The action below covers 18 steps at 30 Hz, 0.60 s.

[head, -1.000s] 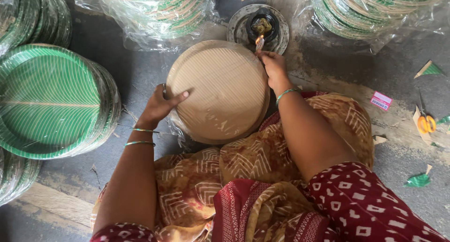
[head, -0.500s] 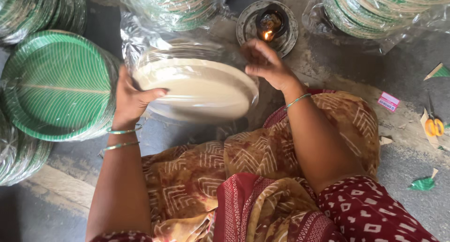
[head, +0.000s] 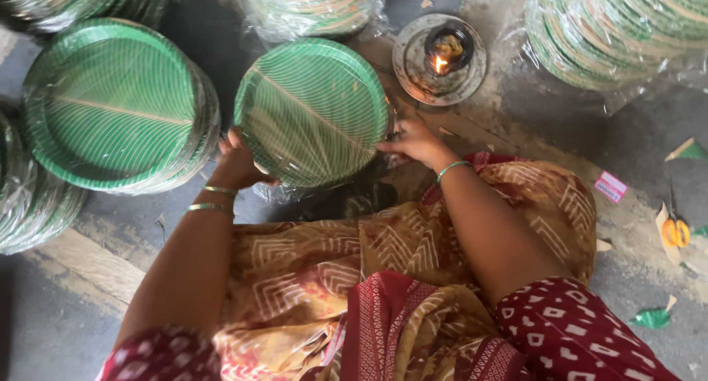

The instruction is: The person wraps individual green leaf-patterned plates with plastic film, seals the film using a small flame from a lit lamp, and stacks the wrapped plates. The process is repeated for multiple plates.

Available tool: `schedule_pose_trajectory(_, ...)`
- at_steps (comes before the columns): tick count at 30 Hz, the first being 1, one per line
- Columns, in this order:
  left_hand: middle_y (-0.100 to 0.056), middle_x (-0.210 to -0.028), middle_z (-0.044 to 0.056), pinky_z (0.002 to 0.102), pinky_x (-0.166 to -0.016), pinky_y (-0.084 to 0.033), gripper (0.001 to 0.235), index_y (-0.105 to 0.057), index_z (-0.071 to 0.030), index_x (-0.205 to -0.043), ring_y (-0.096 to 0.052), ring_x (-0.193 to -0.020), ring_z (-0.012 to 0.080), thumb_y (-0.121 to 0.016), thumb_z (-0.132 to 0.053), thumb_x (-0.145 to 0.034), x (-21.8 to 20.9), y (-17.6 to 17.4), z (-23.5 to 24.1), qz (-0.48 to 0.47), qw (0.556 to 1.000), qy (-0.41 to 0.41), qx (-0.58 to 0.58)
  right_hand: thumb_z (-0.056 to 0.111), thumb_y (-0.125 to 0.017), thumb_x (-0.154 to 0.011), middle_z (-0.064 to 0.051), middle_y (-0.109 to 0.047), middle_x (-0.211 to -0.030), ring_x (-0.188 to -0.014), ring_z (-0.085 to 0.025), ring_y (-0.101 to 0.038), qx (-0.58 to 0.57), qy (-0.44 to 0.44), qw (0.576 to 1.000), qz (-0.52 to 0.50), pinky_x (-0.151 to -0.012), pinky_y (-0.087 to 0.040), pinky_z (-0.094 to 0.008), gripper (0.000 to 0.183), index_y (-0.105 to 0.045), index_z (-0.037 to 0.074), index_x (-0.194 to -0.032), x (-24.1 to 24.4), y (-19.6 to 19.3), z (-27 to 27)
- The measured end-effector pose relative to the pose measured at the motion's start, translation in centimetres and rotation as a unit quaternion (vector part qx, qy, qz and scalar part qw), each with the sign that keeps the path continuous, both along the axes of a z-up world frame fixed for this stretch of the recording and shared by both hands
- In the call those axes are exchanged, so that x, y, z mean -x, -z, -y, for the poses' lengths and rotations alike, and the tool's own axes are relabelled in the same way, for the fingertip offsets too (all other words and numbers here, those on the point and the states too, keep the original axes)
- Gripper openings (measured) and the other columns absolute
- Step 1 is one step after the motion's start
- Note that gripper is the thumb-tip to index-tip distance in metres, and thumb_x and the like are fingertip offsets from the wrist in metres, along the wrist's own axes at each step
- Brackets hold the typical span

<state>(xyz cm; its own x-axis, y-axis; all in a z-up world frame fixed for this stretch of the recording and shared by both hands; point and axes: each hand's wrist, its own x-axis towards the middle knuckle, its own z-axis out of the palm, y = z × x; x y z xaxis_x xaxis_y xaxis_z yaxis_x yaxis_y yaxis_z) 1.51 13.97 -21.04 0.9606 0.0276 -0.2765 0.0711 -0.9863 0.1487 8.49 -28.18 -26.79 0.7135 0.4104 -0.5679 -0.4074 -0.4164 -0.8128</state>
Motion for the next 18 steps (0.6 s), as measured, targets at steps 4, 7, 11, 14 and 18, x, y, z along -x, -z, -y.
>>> schedule_pose_trajectory(4,-0.073,-0.104,0.020,0.038,-0.062,-0.057,0.129,-0.013,0.016,-0.139,-0.074,-0.074,0.0250,-0.096,-0.044,-0.061,0.5,4.9,-3.7,-0.231,0.906,-0.214,0.284,0.044,-0.087,-0.078,-0.015,-0.075,-0.088,-0.072,-0.022,-0.068,0.155,-0.100,0.978,0.099,-0.072,-0.056,-0.044,0.053,-0.070,-0.001,-0.101,-1.5,4.9,2.3)
schedule_pose_trajectory(7,-0.072,-0.080,0.015,0.036,-0.052,-0.047,0.068,-0.075,0.009,-0.113,-0.058,-0.059,0.0211,-0.089,-0.047,-0.076,1.2,5.3,-2.9,-0.339,0.900,-0.189,0.199,0.051,-0.075,-0.088,-0.017,-0.073,-0.093,-0.081,-0.030,-0.068,0.176,-0.209,0.942,0.196,-0.078,-0.054,-0.047,0.047,-0.076,0.006,-0.100,-2.3,8.0,1.9)
schedule_pose_trajectory(11,-0.071,-0.076,0.012,0.039,-0.055,-0.053,0.034,-0.076,-0.010,-0.108,-0.065,-0.062,0.0247,-0.076,-0.033,-0.082,0.4,1.2,2.0,-0.343,0.927,-0.052,0.144,0.041,-0.060,-0.098,-0.022,-0.072,-0.093,-0.083,-0.038,-0.068,0.204,-0.249,0.890,0.323,-0.076,-0.054,-0.052,0.040,-0.074,0.003,-0.101,-0.5,4.6,-0.6)
schedule_pose_trajectory(14,-0.072,-0.079,0.012,0.040,-0.052,-0.054,0.023,-0.069,-0.008,-0.109,-0.068,-0.063,0.0255,-0.060,-0.024,-0.096,2.7,-6.9,6.2,-0.180,0.982,-0.061,-0.008,0.028,-0.049,-0.103,-0.023,-0.072,-0.088,-0.079,-0.039,-0.070,0.367,-0.280,0.786,0.412,-0.072,-0.055,-0.053,0.034,-0.070,0.001,-0.099,3.9,-7.7,-0.9)
schedule_pose_trajectory(18,-0.071,-0.084,0.013,0.040,-0.043,-0.051,0.019,-0.062,-0.009,-0.099,-0.067,-0.057,0.0279,-0.048,-0.018,-0.105,10.3,-24.6,7.3,0.234,0.961,0.065,-0.134,0.035,-0.036,-0.109,-0.023,-0.070,-0.082,-0.072,-0.043,-0.068,0.414,-0.228,0.802,0.367,-0.085,-0.055,-0.053,0.046,-0.068,0.005,-0.095,7.2,-29.2,1.7)
